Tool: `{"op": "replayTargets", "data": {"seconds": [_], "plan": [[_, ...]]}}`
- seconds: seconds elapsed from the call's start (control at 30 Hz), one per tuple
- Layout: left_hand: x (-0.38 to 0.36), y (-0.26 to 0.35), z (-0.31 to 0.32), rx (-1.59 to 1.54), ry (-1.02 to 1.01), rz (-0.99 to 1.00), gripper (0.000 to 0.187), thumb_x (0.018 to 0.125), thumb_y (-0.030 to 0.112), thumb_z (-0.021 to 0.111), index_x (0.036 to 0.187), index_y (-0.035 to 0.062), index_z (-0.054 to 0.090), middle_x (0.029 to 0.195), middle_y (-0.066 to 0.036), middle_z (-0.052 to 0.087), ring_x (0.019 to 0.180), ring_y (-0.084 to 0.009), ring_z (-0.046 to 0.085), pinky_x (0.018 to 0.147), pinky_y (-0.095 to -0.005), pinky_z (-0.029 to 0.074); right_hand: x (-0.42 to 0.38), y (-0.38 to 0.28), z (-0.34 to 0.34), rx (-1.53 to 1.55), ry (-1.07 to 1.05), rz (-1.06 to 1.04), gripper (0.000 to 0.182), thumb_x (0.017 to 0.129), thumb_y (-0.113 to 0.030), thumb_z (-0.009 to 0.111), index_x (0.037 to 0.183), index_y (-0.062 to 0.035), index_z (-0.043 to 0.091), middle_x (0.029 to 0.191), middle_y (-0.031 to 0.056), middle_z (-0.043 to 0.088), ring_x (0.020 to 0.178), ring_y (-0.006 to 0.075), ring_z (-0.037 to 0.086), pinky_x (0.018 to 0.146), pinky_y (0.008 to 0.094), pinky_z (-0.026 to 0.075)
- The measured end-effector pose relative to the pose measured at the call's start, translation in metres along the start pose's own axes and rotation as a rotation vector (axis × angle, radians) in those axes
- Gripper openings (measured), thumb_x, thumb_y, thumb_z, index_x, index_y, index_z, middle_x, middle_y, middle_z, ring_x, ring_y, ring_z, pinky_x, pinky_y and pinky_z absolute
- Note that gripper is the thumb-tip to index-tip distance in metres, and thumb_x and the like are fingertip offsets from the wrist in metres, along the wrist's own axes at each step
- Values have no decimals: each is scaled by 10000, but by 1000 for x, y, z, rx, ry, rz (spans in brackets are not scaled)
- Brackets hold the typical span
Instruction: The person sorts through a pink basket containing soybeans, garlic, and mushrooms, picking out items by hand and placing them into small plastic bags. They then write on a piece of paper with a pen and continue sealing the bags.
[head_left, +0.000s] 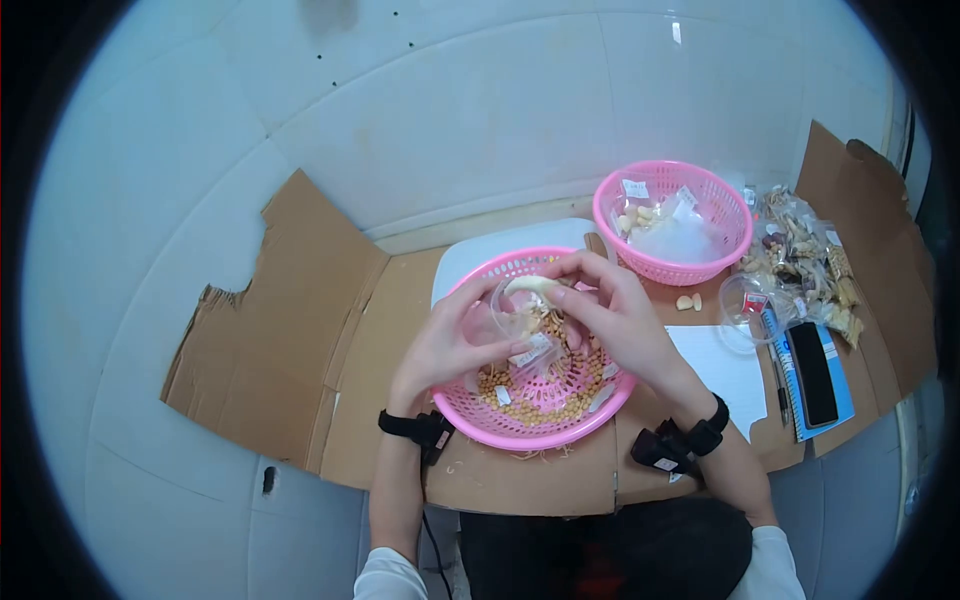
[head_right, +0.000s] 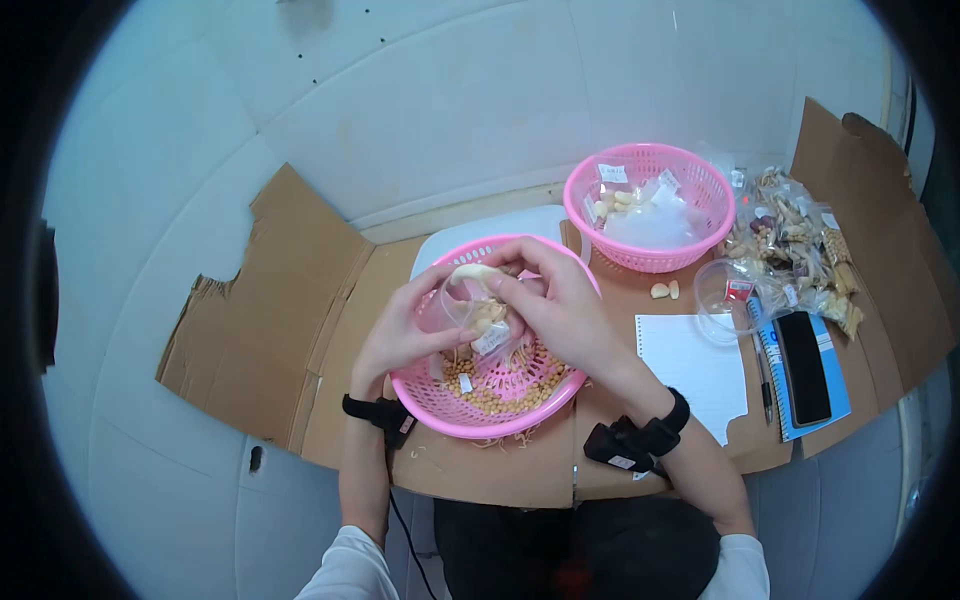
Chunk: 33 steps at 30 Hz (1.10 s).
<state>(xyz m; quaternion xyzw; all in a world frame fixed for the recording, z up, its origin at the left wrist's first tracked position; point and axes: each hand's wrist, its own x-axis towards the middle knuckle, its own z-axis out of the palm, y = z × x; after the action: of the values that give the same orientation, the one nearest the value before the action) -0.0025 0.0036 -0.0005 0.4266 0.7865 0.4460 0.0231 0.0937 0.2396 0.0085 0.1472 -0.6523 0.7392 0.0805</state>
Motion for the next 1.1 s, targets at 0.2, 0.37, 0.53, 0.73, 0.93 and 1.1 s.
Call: {"op": "replayTargets", "data": {"seconds": [0.2,0.37,0.53,0.73,0.93,1.1], "plan": [[-2,7,3,-79,58,-5,740,776,224,932,1408,10,613,1264,-138,712,1227,-244,666,1090,-396,505,0,10,-4,17,-51,32,193,1074,-107,635,1228,9,621,959,7,632,685,27,608,570,195,486],[-1,0,-2,-74,-38,-20,786,724,202,968,1406,12,627,1339,-122,700,1295,-234,635,1150,-403,459,-6,8,4,38,-32,52,185,1047,-81,665,1204,6,620,965,18,640,713,22,626,578,195,497],[-1,8,0,-95,-79,-42,763,713,201,975,1386,22,663,1341,-120,716,1299,-244,643,1148,-413,467,-8,9,0,-33,-93,25,184,1013,-75,711,1156,8,632,919,35,655,684,23,631,555,204,501],[-3,11,2,-63,-123,-1,790,699,215,985,1396,18,670,1372,-124,709,1307,-251,642,1157,-415,461,-10,9,2,-138,-88,29,187,1024,-63,667,1184,34,668,1020,76,718,628,61,651,534,237,508],[-4,11,-1,-53,-128,-43,784,727,181,970,1430,39,654,1439,-132,676,1366,-259,615,1189,-422,453,-9,10,1,-14,-119,26,244,1066,-21,506,1256,36,648,1144,119,712,611,93,653,579,260,531],[-2,4,2,-138,-78,1,692,791,174,933,1393,7,635,1358,-116,693,1310,-223,626,1150,-397,462,-2,19,-1,-270,246,-205,244,1014,31,489,1217,40,624,1163,153,664,833,217,708,729,358,575]]}}
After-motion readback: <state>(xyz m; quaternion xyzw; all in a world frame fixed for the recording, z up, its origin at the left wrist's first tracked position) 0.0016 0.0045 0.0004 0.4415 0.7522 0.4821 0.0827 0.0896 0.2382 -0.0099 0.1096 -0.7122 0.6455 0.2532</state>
